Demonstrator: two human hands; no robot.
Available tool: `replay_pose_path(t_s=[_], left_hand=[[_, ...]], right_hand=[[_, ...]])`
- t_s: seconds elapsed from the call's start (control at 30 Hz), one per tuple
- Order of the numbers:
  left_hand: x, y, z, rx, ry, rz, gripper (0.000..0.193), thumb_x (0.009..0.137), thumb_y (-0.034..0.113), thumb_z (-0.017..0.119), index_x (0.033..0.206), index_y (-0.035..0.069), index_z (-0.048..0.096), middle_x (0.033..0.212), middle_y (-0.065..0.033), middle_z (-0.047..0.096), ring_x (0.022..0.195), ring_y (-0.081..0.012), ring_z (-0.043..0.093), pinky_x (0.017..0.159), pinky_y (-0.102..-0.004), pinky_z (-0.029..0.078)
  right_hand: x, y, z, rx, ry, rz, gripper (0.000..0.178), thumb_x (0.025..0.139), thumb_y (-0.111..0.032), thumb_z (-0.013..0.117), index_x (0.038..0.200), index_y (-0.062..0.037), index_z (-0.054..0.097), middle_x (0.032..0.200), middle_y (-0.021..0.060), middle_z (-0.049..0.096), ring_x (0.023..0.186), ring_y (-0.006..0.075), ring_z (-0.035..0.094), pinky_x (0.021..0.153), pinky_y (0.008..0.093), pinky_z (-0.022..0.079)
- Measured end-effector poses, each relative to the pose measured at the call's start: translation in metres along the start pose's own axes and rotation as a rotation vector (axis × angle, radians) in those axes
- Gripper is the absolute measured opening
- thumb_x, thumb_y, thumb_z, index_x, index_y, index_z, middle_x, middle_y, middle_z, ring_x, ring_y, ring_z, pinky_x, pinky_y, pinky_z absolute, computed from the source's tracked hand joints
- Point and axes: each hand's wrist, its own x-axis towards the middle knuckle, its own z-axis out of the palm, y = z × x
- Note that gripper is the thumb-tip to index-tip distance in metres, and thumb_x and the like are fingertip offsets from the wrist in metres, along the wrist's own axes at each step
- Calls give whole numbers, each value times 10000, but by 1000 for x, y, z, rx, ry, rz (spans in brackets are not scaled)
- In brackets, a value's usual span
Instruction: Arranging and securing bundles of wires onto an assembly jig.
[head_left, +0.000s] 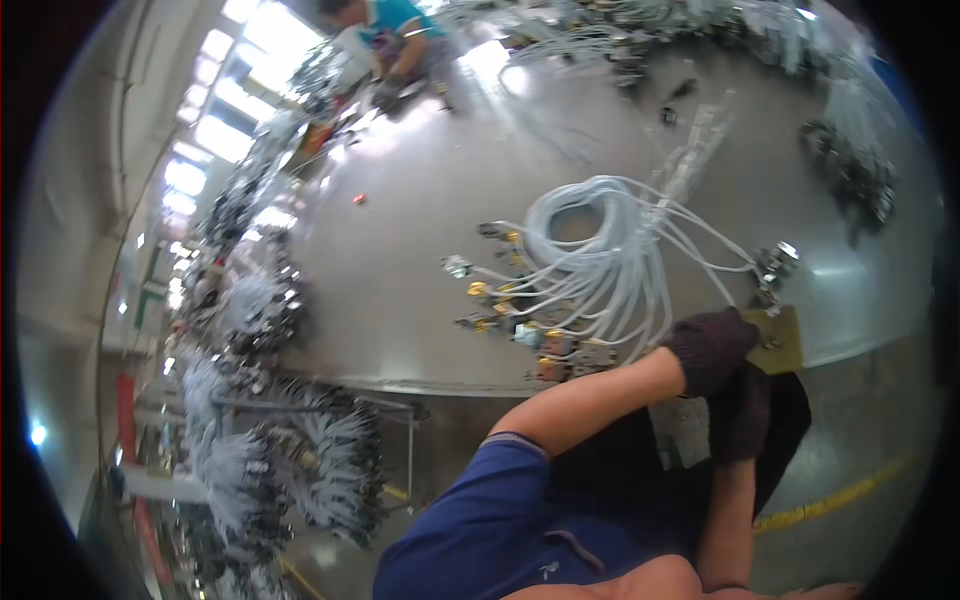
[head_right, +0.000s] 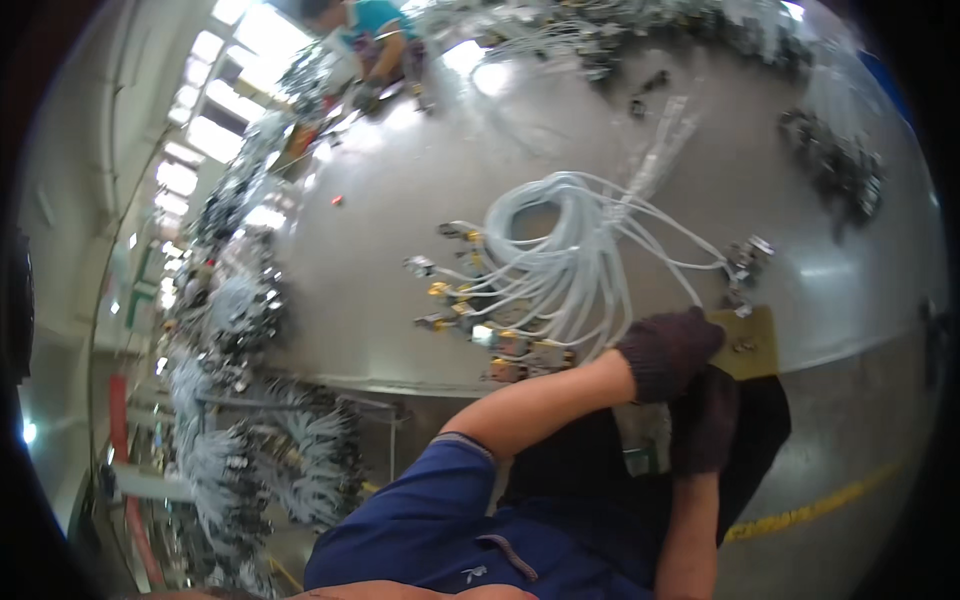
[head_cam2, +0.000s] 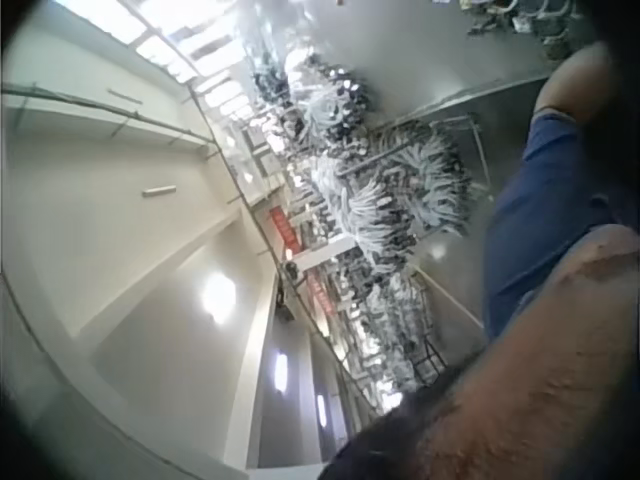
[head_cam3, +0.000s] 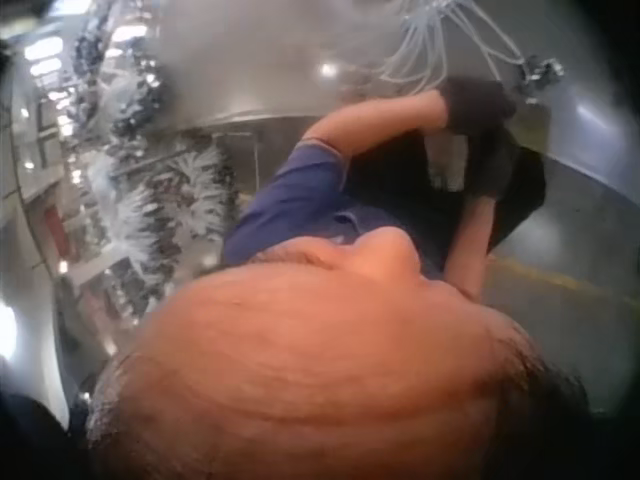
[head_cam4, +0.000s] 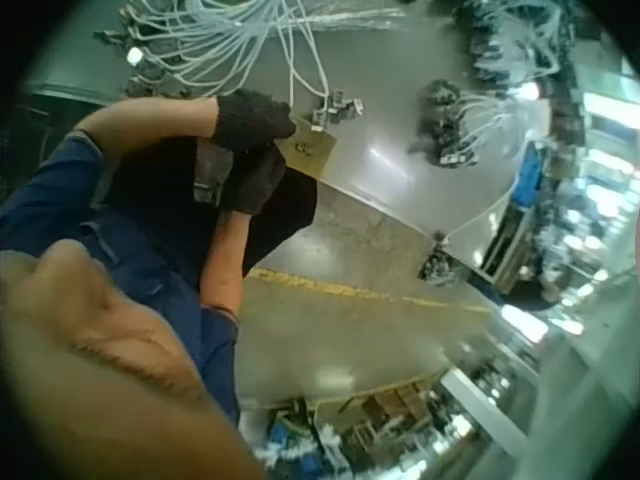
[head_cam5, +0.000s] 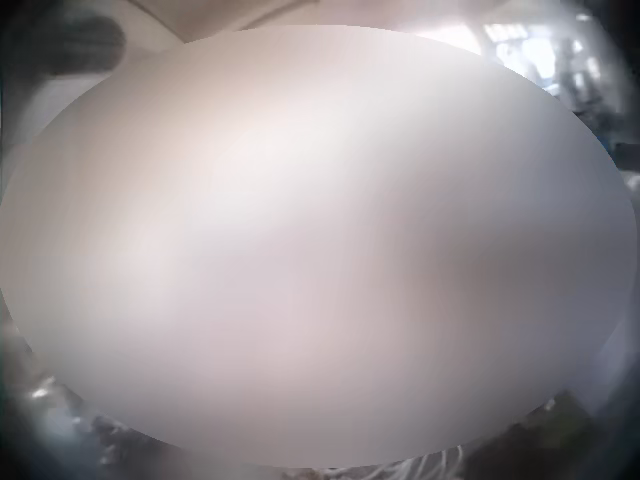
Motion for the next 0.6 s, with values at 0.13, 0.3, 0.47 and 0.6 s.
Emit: replay_pose_path(t_s=[0.13,0.3,0.47,0.6], left_hand=[[0,4,-9,-9,-48,-29,327,863,144,770,1154,44,658,1154,-257,693,1067,-467,725,906,-559,595],[2,9,-15,44,-122,-55,355,865,113,755,1197,45,650,1165,-264,681,1076,-468,728,903,-557,599],[2,9,-12,73,-79,-50,395,832,180,823,1159,52,640,1116,-245,690,1047,-461,732,868,-550,606],[1,9,-11,62,-111,-71,353,895,178,759,1202,49,643,1143,-254,684,1066,-459,734,894,-552,603]], right_hand=[[-2,-17,-4,-377,76,-242,392,814,13,811,1185,-19,688,1081,197,668,1063,438,634,898,503,532],[5,-29,-1,-383,74,-215,383,776,-29,872,1118,-26,699,1015,164,674,976,412,649,849,482,549],[3,-21,-1,-420,91,-261,276,885,-42,806,1129,-21,679,1039,151,652,972,354,663,842,427,556],[-1,-11,8,149,129,111,123,1060,-96,645,1153,-16,650,1046,103,611,964,248,660,812,380,561]])
